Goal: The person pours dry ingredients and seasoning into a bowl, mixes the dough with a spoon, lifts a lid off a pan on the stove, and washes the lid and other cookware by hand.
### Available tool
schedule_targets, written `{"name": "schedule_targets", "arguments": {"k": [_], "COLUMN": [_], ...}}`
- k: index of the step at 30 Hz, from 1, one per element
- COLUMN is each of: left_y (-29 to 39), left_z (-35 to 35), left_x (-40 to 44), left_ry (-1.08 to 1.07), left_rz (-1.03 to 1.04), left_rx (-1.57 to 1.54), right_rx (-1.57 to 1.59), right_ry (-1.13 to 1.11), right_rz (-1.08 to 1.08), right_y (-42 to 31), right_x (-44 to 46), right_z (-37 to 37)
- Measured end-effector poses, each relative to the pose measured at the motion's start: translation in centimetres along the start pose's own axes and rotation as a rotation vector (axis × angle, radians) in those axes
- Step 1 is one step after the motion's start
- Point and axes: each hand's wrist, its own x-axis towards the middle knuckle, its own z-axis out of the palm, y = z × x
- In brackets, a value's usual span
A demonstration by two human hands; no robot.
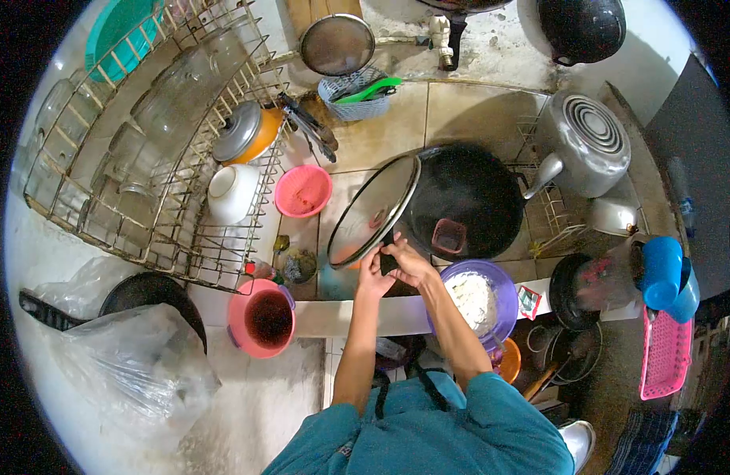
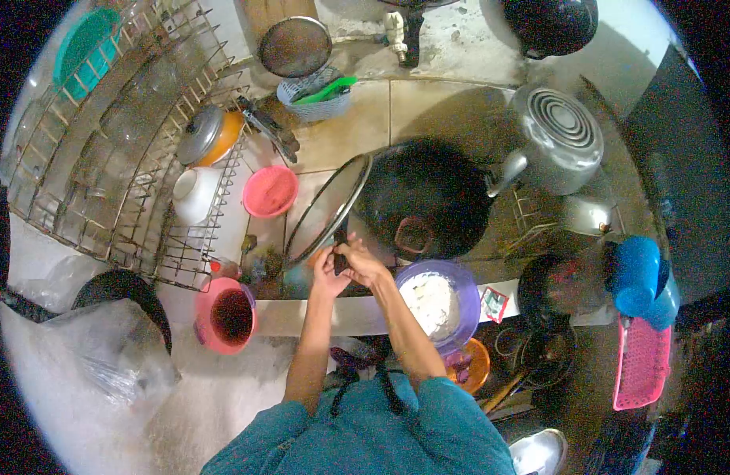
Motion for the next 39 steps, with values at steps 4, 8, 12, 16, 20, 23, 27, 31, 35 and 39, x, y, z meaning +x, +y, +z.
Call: {"name": "schedule_targets", "arguments": {"k": [4,8,12,16,20,23,27,31,35,39], "left_y": [0.8,1.5,0.8,1.6,2.9,3.1,3.9,3.9,4.0,5.0], "left_z": [1.5,2.3,-1.5,1.6,2.7,-0.7,0.2,-0.4,-1.4,-1.7], "left_x": [-0.6,-1.1,1.6,0.9,1.4,2.3,0.8,-0.3,-0.6,-1.3], "left_ry": [-0.042,0.201,-0.017,-0.001,0.090,0.023,0.059,0.126,0.154,0.185], "left_rz": [-0.021,-0.115,-0.181,-0.103,-0.080,-0.092,-0.106,-0.095,-0.063,-0.018], "left_rx": [0.053,0.248,0.214,0.226,0.345,0.132,-0.011,-0.080,-0.026,0.147], "right_rx": [-0.122,-0.265,-0.290,-0.457,-0.737,-0.936,-1.026,-0.931,-1.306,-1.292], "right_ry": [-0.052,0.007,0.014,-0.191,-0.303,-0.266,-0.001,0.390,0.616,0.564], "right_rz": [0.047,0.023,-0.316,-0.029,0.046,-0.014,-0.342,-0.258,-0.077,0.158], "right_y": [-0.9,-1.6,4.7,0.0,-0.1,-4.4,-9.7,-12.6,-9.3,-6.0], "right_x": [-1.4,-2.4,4.0,-1.4,-4.4,-8.1,-10.5,-7.4,0.9,4.7], "right_z": [0.0,0.3,-5.2,-3.2,-6.3,-9.2,-14.9,-19.1,-25.0,-24.6]}}
